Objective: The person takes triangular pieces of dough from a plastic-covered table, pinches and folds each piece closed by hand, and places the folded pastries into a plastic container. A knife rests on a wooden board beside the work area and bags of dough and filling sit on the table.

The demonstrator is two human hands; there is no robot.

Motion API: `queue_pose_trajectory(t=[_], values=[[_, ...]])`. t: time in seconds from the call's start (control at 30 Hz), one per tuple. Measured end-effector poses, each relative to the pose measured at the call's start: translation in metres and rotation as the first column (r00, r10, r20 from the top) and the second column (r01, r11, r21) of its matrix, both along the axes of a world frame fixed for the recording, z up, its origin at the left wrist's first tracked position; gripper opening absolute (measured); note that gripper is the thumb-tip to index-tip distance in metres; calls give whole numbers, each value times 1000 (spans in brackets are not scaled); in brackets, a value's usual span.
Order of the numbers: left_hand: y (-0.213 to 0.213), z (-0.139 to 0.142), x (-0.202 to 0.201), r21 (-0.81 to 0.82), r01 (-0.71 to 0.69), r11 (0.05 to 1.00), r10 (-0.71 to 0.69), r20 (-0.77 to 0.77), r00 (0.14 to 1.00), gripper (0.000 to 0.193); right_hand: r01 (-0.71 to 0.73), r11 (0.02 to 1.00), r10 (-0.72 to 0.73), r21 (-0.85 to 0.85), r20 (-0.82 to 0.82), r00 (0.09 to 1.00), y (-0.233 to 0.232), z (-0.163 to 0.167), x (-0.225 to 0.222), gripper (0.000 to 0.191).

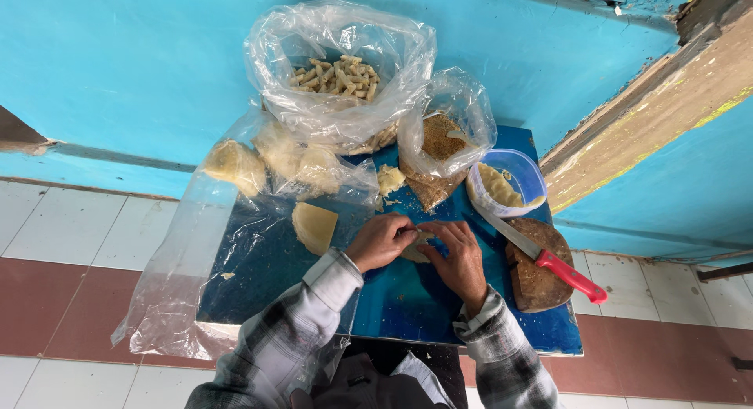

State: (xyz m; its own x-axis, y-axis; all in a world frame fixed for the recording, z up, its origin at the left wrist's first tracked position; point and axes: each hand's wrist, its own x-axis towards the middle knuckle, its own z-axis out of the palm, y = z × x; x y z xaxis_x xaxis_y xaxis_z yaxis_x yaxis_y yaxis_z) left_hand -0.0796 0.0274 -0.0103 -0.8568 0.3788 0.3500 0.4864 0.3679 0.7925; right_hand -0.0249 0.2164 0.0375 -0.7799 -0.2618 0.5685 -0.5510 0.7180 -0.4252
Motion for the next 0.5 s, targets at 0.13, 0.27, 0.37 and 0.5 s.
queue_pose_trajectory(t=[0.13,0.27,0.37,0.5], values=[[-7,7,0,21,89,996,-91,63,994,26,20,1000,-18,-23,80,997,-1,-2,0,26],[-11,29,14,24,122,992,-118,-140,983,25,4,998,-5,63,27,1000,0,0,2,19],[-27,65,0,-30,-52,998,42,-270,962,14,-14,1000,13,-24,-25,1000,4,5,5,40],[-64,136,-81,128,-302,945,316,-604,732,10,137,989,-142,-63,-76,987,4,7,6,22]])
